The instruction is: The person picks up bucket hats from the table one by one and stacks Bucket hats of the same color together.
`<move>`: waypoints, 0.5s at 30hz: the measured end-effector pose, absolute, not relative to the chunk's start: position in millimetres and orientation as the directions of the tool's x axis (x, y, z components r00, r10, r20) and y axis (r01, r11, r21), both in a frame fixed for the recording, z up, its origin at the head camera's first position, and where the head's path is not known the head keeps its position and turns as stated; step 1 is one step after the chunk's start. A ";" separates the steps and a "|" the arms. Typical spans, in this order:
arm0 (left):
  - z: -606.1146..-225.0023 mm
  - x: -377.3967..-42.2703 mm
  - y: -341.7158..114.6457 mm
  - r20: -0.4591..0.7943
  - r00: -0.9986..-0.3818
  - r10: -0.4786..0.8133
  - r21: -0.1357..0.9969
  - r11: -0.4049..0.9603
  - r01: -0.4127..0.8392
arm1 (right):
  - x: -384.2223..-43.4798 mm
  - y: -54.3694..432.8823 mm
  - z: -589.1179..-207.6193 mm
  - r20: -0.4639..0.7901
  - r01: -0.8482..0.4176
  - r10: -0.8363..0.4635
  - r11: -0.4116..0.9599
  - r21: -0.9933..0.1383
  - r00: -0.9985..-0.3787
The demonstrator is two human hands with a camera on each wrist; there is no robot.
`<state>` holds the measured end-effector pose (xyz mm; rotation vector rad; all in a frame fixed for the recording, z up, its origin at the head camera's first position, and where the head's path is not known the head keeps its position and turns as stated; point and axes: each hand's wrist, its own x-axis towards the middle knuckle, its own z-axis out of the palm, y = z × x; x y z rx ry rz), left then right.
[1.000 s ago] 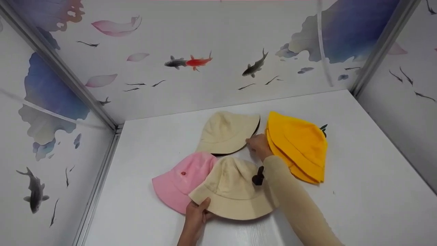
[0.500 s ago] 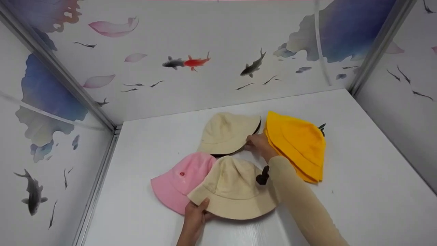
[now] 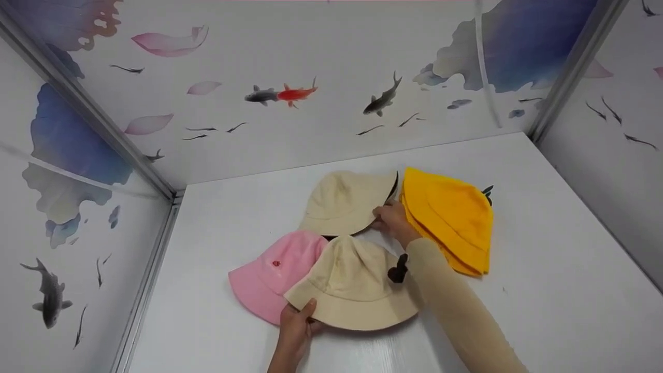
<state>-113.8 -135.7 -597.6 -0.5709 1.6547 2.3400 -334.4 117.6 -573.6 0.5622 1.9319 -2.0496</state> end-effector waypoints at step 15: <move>-595.9 -114.1 -133.8 -0.466 -0.882 -0.070 0.851 -0.307 -0.426 | -330.3 125.3 -564.9 -0.366 0.355 0.002 -0.233 -0.905 -0.931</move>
